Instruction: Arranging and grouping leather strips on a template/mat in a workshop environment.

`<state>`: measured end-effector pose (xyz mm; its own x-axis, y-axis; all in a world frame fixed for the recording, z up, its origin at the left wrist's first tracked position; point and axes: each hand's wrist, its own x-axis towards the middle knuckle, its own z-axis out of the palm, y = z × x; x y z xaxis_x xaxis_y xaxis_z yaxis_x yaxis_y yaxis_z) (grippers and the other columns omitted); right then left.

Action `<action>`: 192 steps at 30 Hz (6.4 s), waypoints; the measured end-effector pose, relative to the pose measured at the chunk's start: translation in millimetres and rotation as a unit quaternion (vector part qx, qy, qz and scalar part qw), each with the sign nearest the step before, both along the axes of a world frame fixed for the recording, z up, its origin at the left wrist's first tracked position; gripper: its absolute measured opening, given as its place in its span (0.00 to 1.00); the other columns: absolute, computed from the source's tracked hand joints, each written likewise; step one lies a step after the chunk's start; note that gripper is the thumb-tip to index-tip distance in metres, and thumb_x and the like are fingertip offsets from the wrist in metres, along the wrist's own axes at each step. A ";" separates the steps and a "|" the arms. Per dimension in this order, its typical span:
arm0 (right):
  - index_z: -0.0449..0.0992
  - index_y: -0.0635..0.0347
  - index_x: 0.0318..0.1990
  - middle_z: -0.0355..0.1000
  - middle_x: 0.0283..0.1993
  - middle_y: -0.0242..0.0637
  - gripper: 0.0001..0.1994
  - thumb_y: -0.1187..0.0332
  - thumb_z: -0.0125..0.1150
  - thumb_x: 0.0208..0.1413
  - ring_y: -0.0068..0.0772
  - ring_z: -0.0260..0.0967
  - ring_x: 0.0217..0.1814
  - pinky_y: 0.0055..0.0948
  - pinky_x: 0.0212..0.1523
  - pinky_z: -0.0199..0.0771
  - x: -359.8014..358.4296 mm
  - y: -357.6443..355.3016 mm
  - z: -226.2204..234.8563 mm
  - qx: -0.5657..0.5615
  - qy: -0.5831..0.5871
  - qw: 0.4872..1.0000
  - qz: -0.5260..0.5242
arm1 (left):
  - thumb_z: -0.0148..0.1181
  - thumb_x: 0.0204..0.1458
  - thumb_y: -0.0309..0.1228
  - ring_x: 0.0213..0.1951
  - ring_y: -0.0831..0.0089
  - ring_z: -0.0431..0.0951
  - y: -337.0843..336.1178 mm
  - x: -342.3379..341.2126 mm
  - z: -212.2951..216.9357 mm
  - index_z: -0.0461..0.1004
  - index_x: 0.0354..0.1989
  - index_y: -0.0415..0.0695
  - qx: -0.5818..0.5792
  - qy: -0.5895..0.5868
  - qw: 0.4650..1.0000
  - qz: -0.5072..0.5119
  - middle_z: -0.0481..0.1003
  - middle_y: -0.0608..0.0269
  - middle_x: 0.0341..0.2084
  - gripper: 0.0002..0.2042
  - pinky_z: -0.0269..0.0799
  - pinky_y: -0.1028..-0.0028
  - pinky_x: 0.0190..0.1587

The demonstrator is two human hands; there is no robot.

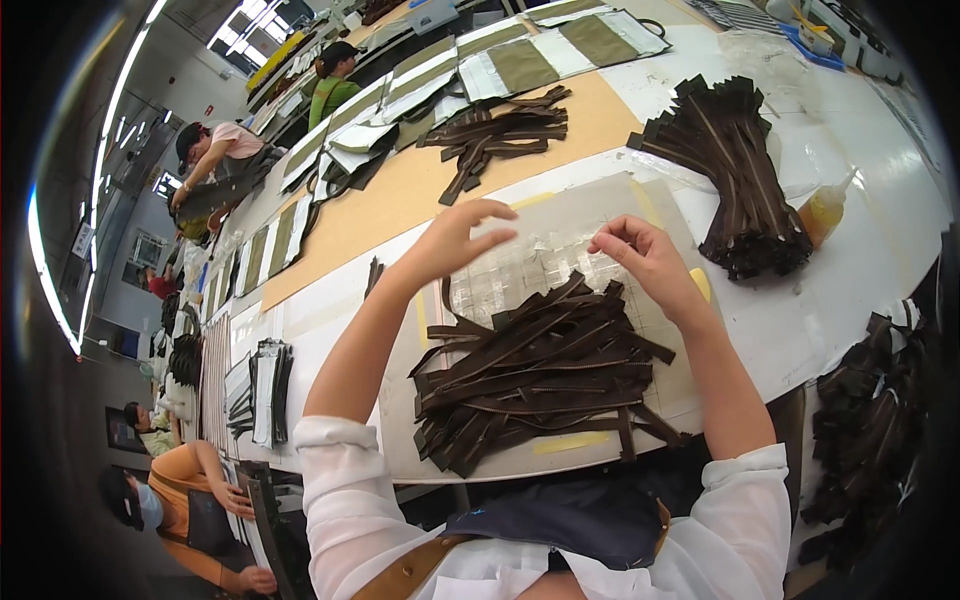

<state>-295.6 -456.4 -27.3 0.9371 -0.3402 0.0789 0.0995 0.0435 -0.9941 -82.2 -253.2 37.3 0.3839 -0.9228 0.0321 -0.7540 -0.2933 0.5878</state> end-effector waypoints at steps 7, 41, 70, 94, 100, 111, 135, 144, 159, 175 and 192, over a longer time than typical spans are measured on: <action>0.79 0.61 0.38 0.76 0.36 0.26 0.10 0.62 0.60 0.63 0.17 0.65 0.38 0.22 0.43 0.66 2.9 17.6 6.9 -0.078 0.006 0.997 -0.004 | 0.63 0.56 0.45 0.56 0.52 0.74 -33.9 175.0 -111.5 0.74 0.55 0.40 -0.068 -0.179 0.952 0.239 0.76 0.48 0.51 0.24 0.69 0.60 0.59; 0.77 0.65 0.34 0.76 0.26 0.31 0.10 0.67 0.59 0.63 0.16 0.69 0.27 0.21 0.31 0.67 14.5 19.7 -21.2 -0.116 0.000 0.992 -0.059 | 0.70 0.46 0.33 0.53 0.58 0.70 -22.1 51.6 -78.3 0.74 0.45 0.48 -0.005 -0.306 0.951 0.033 0.75 0.60 0.43 0.17 0.61 0.60 0.59; 0.74 0.65 0.45 0.74 0.36 0.32 0.10 0.68 0.61 0.63 0.19 0.70 0.33 0.21 0.37 0.71 14.3 22.6 -18.4 -0.089 -0.041 0.990 -0.105 | 0.72 0.51 0.32 0.27 0.86 0.68 -49.6 16.2 -22.8 0.74 0.33 0.41 -0.148 0.114 0.977 0.101 0.73 0.73 0.22 0.12 0.64 0.81 0.30; 0.74 0.66 0.45 0.75 0.31 0.35 0.07 0.72 0.60 0.63 0.20 0.72 0.25 0.20 0.27 0.74 14.0 22.6 -18.4 0.200 -0.070 0.975 -0.065 | 0.62 0.59 0.26 0.31 0.86 0.71 -53.9 -62.2 -35.8 0.77 0.41 0.35 -0.152 0.163 0.973 0.056 0.76 0.68 0.26 0.07 0.68 0.81 0.33; 0.74 0.62 0.47 0.74 0.31 0.32 0.08 0.71 0.60 0.63 0.18 0.71 0.25 0.18 0.27 0.72 15.4 16.3 -23.4 0.259 -0.042 0.965 -0.019 | 0.63 0.59 0.26 0.30 0.91 0.67 -46.8 -55.9 -34.8 0.76 0.41 0.37 -0.154 0.160 0.975 0.000 0.73 0.77 0.28 0.06 0.63 0.85 0.31; 0.72 0.61 0.51 0.74 0.30 0.31 0.11 0.70 0.59 0.63 0.17 0.70 0.25 0.16 0.26 0.71 11.8 22.9 -16.3 0.262 -0.058 0.963 0.029 | 0.66 0.57 0.28 0.31 0.89 0.69 -34.6 -51.2 -26.6 0.79 0.39 0.35 -0.084 0.257 0.962 0.036 0.75 0.75 0.29 0.08 0.67 0.83 0.33; 0.75 0.60 0.43 0.74 0.27 0.30 0.05 0.69 0.60 0.64 0.16 0.69 0.23 0.17 0.24 0.68 15.0 31.3 -20.3 0.212 -0.075 0.974 0.001 | 0.60 0.62 0.28 0.48 0.80 0.76 -28.9 -54.4 -37.9 0.79 0.45 0.33 -0.171 0.310 0.935 -0.012 0.78 0.59 0.53 0.10 0.70 0.78 0.55; 0.74 0.60 0.43 0.73 0.27 0.30 0.05 0.70 0.59 0.65 0.17 0.68 0.22 0.18 0.24 0.68 11.5 27.9 -18.7 0.203 -0.089 0.975 -0.010 | 0.59 0.63 0.35 0.42 0.75 0.80 -19.2 -8.4 -37.3 0.77 0.46 0.39 -0.346 0.461 0.797 0.184 0.81 0.63 0.37 0.12 0.75 0.75 0.49; 0.72 0.60 0.43 0.73 0.28 0.31 0.04 0.71 0.58 0.64 0.18 0.68 0.24 0.19 0.26 0.68 13.5 33.4 -15.1 0.249 -0.108 0.962 -0.037 | 0.59 0.62 0.34 0.42 0.75 0.81 211.9 170.9 34.3 0.78 0.45 0.46 -0.640 0.393 0.545 0.374 0.81 0.67 0.37 0.08 0.78 0.73 0.50; 0.78 0.62 0.38 0.69 0.21 0.24 0.10 0.64 0.57 0.67 0.11 0.63 0.22 0.15 0.23 0.59 4.2 35.9 -3.3 -0.025 -0.001 0.985 0.169 | 0.65 0.57 0.37 0.56 0.64 0.76 86.3 -95.7 51.8 0.76 0.57 0.45 -0.017 0.078 0.991 -0.105 0.75 0.54 0.57 0.20 0.70 0.67 0.57; 0.76 0.65 0.32 0.70 0.22 0.28 0.13 0.64 0.56 0.66 0.15 0.65 0.24 0.21 0.27 0.65 15.6 16.9 -25.7 -0.006 -0.040 0.996 -0.079 | 0.70 0.48 0.32 0.41 0.60 0.75 -49.6 10.8 -80.4 0.81 0.37 0.43 0.044 -0.076 0.996 0.007 0.77 0.59 0.33 0.10 0.70 0.63 0.44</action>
